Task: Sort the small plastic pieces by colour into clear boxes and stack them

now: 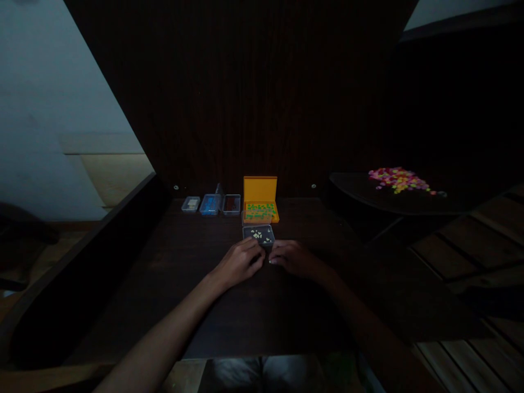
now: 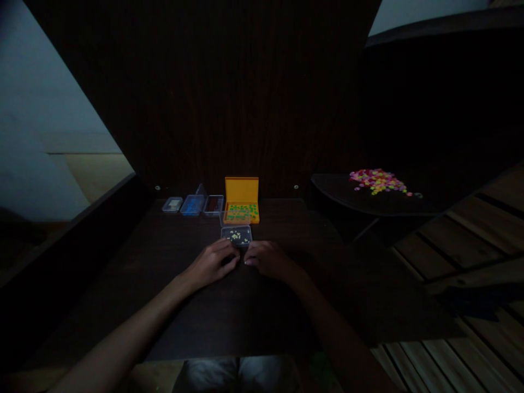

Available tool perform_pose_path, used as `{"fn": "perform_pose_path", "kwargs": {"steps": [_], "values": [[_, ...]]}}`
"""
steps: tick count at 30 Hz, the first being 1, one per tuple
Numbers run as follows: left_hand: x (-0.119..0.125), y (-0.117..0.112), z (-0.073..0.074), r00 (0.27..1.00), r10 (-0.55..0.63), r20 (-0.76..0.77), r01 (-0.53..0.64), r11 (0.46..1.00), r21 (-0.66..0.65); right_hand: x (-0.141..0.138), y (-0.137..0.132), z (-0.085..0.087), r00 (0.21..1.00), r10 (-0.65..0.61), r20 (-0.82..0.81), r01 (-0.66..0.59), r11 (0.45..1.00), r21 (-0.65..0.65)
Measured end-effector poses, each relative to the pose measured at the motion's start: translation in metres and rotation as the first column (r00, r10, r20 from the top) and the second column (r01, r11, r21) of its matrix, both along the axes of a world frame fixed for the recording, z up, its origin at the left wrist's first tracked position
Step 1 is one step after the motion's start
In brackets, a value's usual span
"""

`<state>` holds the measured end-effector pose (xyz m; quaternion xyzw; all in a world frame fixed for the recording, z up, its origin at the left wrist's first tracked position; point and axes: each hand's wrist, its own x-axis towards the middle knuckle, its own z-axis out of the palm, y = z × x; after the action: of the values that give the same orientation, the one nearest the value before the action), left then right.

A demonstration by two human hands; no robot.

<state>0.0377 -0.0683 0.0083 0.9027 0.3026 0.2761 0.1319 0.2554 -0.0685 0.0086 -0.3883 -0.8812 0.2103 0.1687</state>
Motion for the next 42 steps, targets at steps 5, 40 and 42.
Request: {"fn": "perform_pose_path", "kwargs": {"steps": [5,40,42], "values": [[-0.008,0.012,0.008,0.966,0.182,0.182,-0.185,0.983,-0.005,-0.002,0.000,0.003,1.000,-0.032,0.001,0.032,0.999,0.020],[-0.013,0.044,-0.007,0.830,0.428,0.358,-0.378,0.903,-0.204,-0.013,0.043,-0.013,0.897,-0.214,-0.388,0.310,0.928,0.206],[-0.014,0.044,-0.004,0.800,0.441,0.406,-0.398,0.898,-0.189,-0.013,0.043,-0.011,0.892,-0.207,-0.403,0.312,0.926,0.215]]}}
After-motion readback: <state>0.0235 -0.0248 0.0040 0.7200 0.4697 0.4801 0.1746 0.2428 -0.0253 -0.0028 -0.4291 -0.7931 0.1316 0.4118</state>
